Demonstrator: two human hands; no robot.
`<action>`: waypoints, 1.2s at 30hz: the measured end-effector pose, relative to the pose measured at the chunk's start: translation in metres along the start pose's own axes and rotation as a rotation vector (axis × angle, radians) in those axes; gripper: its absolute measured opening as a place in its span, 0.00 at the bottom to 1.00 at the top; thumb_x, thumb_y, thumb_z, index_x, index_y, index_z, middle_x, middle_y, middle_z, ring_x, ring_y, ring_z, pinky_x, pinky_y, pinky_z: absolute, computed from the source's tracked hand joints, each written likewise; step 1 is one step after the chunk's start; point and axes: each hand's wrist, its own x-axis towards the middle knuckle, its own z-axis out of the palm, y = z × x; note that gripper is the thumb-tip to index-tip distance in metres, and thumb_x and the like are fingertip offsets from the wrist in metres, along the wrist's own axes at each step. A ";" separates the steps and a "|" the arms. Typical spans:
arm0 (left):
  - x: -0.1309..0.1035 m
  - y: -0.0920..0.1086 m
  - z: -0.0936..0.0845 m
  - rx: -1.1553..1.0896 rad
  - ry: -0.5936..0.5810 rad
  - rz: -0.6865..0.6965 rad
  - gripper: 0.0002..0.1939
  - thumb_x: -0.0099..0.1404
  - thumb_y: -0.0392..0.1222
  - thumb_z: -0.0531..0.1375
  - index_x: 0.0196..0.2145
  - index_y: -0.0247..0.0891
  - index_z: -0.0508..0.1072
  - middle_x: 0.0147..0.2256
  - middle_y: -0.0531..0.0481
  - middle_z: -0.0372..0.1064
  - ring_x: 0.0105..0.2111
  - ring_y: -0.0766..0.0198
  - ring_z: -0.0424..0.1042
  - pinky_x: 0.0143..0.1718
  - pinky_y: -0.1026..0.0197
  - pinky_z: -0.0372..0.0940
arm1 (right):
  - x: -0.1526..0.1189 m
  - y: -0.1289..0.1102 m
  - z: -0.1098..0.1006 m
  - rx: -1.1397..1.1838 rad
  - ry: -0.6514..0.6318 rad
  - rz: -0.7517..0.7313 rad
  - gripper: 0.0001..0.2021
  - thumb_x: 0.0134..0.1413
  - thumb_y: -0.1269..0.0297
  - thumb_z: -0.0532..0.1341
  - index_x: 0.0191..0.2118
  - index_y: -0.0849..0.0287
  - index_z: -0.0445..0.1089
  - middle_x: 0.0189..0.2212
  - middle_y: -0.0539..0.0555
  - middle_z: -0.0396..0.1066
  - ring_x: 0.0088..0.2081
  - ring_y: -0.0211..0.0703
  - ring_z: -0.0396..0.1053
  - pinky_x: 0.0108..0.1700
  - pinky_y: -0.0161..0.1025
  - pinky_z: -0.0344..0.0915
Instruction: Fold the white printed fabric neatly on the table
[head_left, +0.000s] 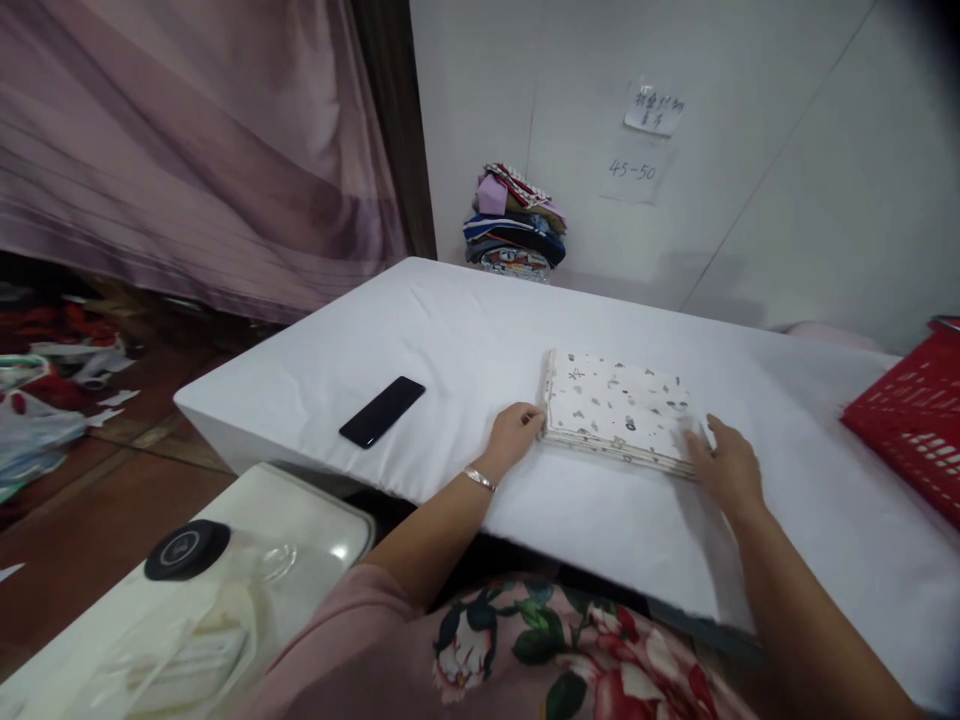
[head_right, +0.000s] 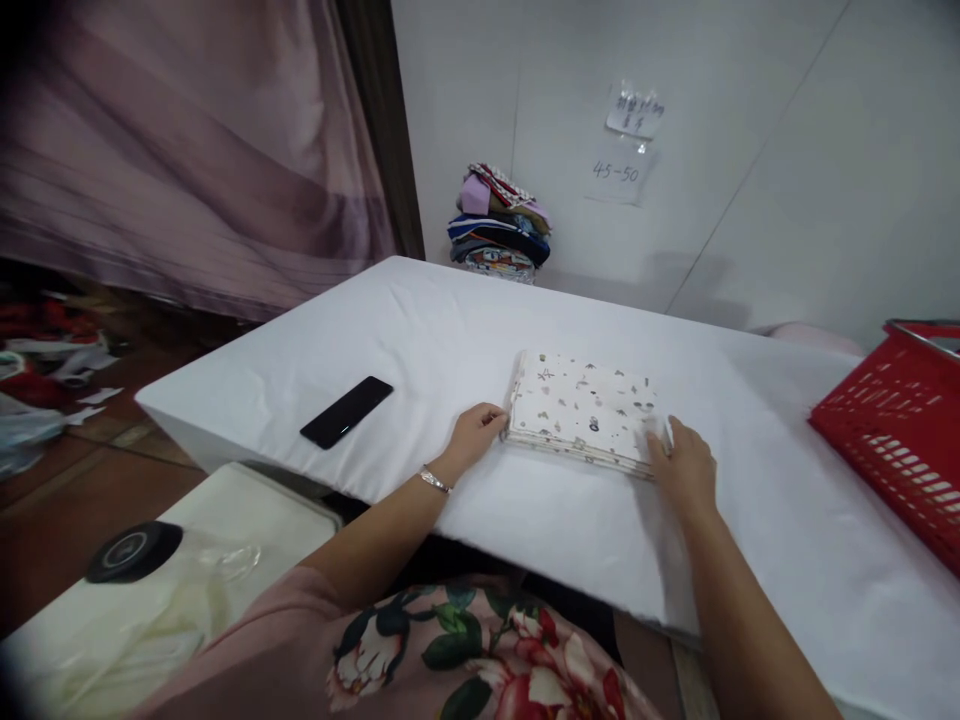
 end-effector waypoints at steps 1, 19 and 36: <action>-0.004 0.001 -0.001 0.006 -0.008 0.008 0.06 0.60 0.39 0.56 0.29 0.39 0.73 0.29 0.54 0.71 0.31 0.67 0.69 0.37 0.64 0.64 | -0.003 -0.009 0.001 0.039 0.058 -0.091 0.28 0.56 0.50 0.49 0.55 0.63 0.63 0.51 0.64 0.66 0.53 0.56 0.61 0.54 0.51 0.57; -0.024 0.013 0.003 0.327 -0.031 0.111 0.05 0.56 0.41 0.61 0.27 0.39 0.68 0.31 0.52 0.63 0.33 0.64 0.64 0.34 0.62 0.60 | -0.019 -0.152 0.052 0.410 -0.197 -0.664 0.09 0.55 0.64 0.56 0.38 0.56 0.73 0.36 0.55 0.72 0.40 0.47 0.66 0.44 0.44 0.61; -0.019 0.006 0.004 0.240 -0.058 0.073 0.06 0.57 0.39 0.60 0.24 0.38 0.67 0.31 0.54 0.63 0.31 0.67 0.64 0.31 0.64 0.59 | -0.037 -0.155 0.062 0.462 -0.038 -0.655 0.08 0.57 0.65 0.54 0.37 0.56 0.70 0.35 0.55 0.71 0.39 0.47 0.65 0.42 0.44 0.60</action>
